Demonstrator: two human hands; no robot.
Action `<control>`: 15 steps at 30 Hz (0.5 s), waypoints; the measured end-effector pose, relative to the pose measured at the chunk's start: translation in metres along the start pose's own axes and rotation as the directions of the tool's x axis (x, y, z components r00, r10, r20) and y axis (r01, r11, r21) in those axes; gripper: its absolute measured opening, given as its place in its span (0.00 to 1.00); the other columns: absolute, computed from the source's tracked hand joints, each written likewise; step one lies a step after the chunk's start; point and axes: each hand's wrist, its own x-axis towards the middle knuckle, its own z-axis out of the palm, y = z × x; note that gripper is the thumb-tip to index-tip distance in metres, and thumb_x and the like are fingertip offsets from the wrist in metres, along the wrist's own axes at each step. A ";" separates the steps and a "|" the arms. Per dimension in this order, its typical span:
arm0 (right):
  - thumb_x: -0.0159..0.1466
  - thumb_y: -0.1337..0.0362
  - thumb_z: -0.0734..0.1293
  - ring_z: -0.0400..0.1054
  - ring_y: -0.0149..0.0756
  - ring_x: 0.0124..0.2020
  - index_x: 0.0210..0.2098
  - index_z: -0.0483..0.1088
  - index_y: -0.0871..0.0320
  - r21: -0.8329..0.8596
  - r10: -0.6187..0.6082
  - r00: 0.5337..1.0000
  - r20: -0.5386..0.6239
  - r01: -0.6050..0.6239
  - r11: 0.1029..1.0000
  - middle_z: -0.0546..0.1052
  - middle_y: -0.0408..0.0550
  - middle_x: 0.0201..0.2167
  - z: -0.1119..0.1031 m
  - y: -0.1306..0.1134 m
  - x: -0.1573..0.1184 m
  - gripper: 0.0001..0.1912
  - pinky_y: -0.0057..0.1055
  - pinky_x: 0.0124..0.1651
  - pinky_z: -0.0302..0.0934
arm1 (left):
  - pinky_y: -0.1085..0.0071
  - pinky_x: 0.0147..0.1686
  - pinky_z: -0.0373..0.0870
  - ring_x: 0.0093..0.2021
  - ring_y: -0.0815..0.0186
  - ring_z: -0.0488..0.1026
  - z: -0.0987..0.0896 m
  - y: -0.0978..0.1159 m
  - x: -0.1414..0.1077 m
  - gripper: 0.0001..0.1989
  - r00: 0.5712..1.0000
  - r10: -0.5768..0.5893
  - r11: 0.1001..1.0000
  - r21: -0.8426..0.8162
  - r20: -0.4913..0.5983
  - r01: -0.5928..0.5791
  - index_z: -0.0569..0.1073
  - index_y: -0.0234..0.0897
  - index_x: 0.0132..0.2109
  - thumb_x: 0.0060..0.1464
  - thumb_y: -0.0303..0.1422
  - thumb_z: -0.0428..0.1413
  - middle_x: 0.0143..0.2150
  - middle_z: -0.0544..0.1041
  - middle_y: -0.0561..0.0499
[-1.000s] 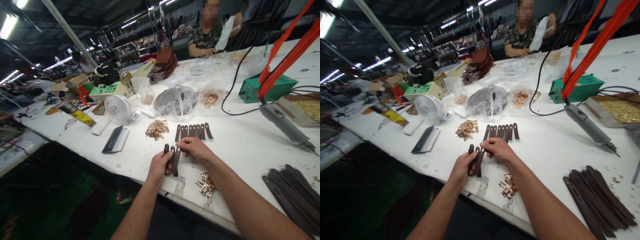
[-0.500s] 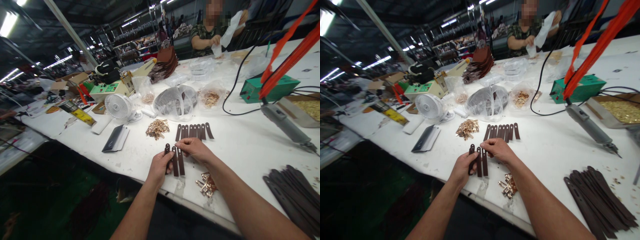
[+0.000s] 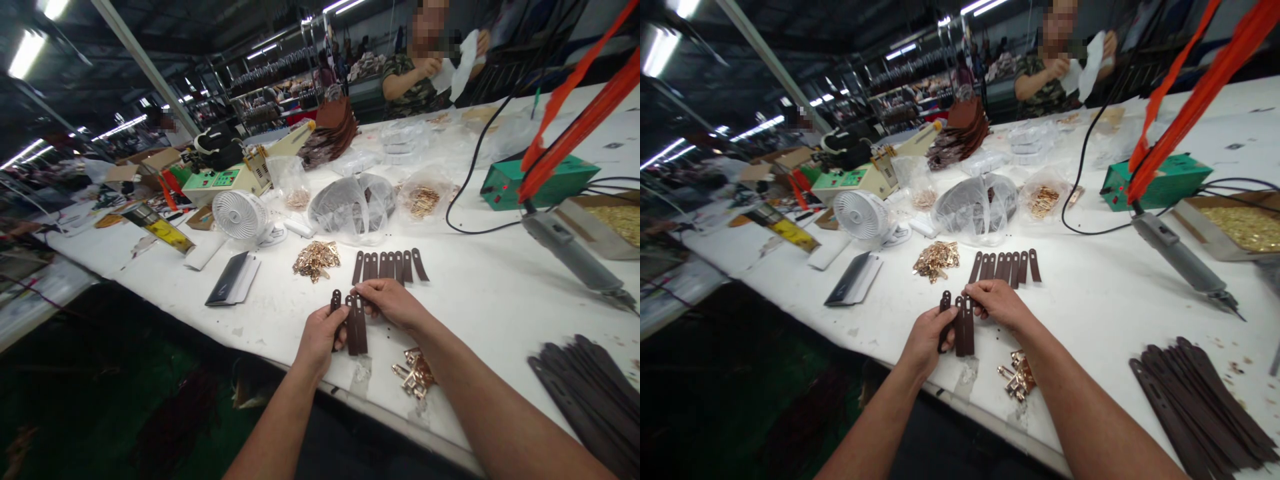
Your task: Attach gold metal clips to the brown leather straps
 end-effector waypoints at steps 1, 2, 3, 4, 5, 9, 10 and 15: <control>0.64 0.41 0.68 0.63 0.29 0.24 0.38 0.76 0.61 0.001 0.002 1.000 0.001 -0.002 1.000 0.71 0.45 0.23 0.000 0.000 0.000 0.27 0.27 0.28 0.59 | 0.76 0.17 0.47 0.17 0.75 0.55 0.000 0.000 0.000 0.20 1.000 0.000 1.000 0.004 0.000 0.000 0.71 0.32 0.35 0.54 0.47 0.63 0.19 0.65 0.55; 0.64 0.40 0.68 0.63 0.29 0.24 0.37 0.76 0.61 -0.003 -0.002 1.000 0.002 0.002 1.000 0.71 0.46 0.23 0.001 -0.001 0.000 0.27 0.27 0.28 0.59 | 0.76 0.17 0.47 0.17 0.75 0.55 0.000 0.000 0.000 0.21 1.000 0.000 1.000 0.007 0.001 0.000 0.71 0.32 0.35 0.54 0.48 0.63 0.19 0.65 0.55; 0.63 0.40 0.68 0.63 0.29 0.24 0.36 0.76 0.61 -0.009 -0.008 1.000 0.005 0.008 1.000 0.71 0.46 0.23 0.001 -0.001 0.000 0.28 0.27 0.28 0.59 | 0.76 0.17 0.47 0.17 0.75 0.55 0.000 0.000 0.000 0.21 1.000 0.000 1.000 0.007 0.002 0.000 0.72 0.32 0.35 0.53 0.48 0.63 0.19 0.65 0.55; 0.64 0.39 0.68 0.63 0.29 0.23 0.35 0.76 0.61 -0.017 -0.012 1.000 0.007 0.012 1.000 0.71 0.46 0.23 0.002 -0.002 -0.001 0.28 0.27 0.28 0.59 | 0.76 0.17 0.47 0.17 0.75 0.55 0.001 0.000 -0.001 0.22 1.000 0.000 1.000 0.006 0.003 0.000 0.72 0.31 0.35 0.53 0.48 0.64 0.20 0.64 0.55; 0.64 0.40 0.68 0.63 0.29 0.23 0.34 0.75 0.61 -0.027 -0.014 1.000 0.005 0.014 1.000 0.71 0.46 0.23 0.002 -0.004 -0.002 0.27 0.27 0.28 0.58 | 0.76 0.17 0.47 0.17 0.75 0.55 0.001 0.000 -0.001 0.22 1.000 0.000 1.000 0.007 0.004 0.000 0.72 0.31 0.36 0.53 0.49 0.64 0.20 0.64 0.55; 0.64 0.45 0.70 0.63 0.29 0.23 0.31 0.75 0.62 -0.074 -0.005 1.000 -0.015 0.004 0.997 0.71 0.46 0.21 0.004 -0.012 -0.008 0.23 0.27 0.29 0.58 | 0.76 0.17 0.48 0.17 0.75 0.56 0.002 0.001 0.000 0.22 1.000 0.006 1.000 0.025 -0.008 -0.005 0.72 0.32 0.35 0.53 0.48 0.64 0.20 0.64 0.55; 0.63 0.47 0.71 0.64 0.29 0.24 0.32 0.76 0.62 -0.083 -0.010 1.000 -0.012 0.009 0.997 0.72 0.46 0.22 0.005 -0.014 -0.009 0.21 0.27 0.29 0.58 | 0.76 0.17 0.48 0.17 0.75 0.56 0.002 0.001 0.000 0.21 1.000 0.006 1.000 0.029 -0.011 -0.006 0.72 0.32 0.35 0.53 0.48 0.64 0.20 0.65 0.55; 0.61 0.55 0.73 0.64 0.28 0.26 0.35 0.80 0.62 -0.127 -0.035 0.999 0.015 0.036 0.991 0.74 0.46 0.26 0.006 -0.017 -0.010 0.14 0.27 0.31 0.58 | 0.76 0.17 0.49 0.17 0.75 0.57 -0.001 -0.003 0.001 0.21 1.000 0.009 0.999 0.043 -0.009 -0.009 0.71 0.32 0.36 0.54 0.48 0.63 0.20 0.66 0.54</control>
